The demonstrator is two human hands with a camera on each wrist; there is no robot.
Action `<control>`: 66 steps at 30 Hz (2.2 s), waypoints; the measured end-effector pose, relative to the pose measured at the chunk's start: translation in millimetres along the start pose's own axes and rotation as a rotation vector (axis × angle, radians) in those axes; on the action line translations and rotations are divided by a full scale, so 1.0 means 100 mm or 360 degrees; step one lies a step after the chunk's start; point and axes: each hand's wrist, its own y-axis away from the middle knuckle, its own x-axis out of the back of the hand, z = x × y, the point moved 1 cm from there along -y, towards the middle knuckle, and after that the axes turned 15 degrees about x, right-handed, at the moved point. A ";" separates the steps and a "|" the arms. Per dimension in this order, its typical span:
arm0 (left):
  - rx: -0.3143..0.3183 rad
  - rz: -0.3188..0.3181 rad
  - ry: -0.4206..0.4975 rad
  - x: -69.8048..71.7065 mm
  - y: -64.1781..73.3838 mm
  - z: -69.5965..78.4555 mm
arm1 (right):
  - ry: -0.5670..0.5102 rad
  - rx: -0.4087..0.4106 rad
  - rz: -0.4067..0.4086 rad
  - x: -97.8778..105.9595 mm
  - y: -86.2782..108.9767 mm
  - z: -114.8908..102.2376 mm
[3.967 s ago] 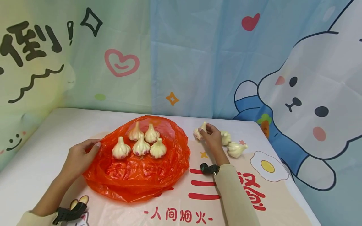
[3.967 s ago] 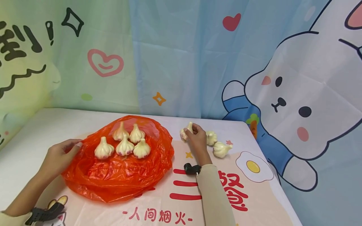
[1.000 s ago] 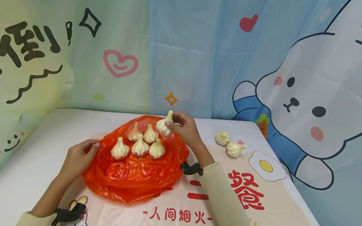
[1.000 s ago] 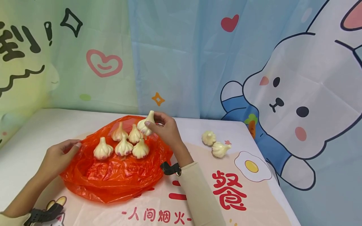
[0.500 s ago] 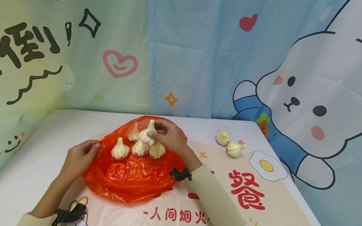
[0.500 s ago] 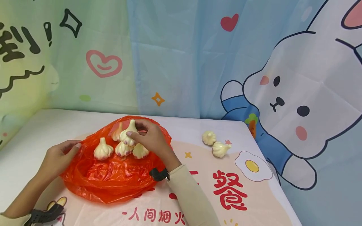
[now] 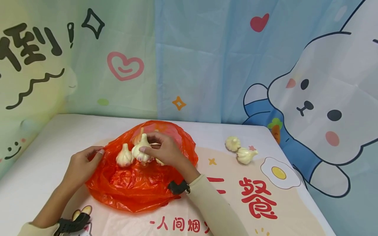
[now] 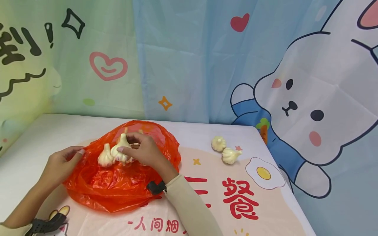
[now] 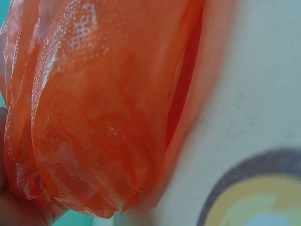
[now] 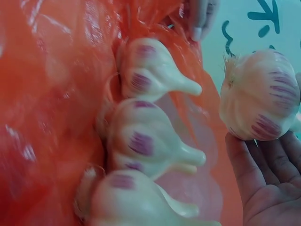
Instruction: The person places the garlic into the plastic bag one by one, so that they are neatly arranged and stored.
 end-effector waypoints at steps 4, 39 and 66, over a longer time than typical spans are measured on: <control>-0.0003 0.0001 0.0004 0.00 0.00 0.00 | -0.0078 -0.0021 -0.0021 -0.10 0.00 0.02; 0.0021 -0.0031 -0.0004 0.01 0.02 0.04 | -0.0069 -0.0113 -0.0362 -0.58 0.09 0.23; 0.0045 -0.0054 0.0011 0.00 0.02 0.03 | -0.0006 -0.0175 -0.0391 -0.64 0.11 0.25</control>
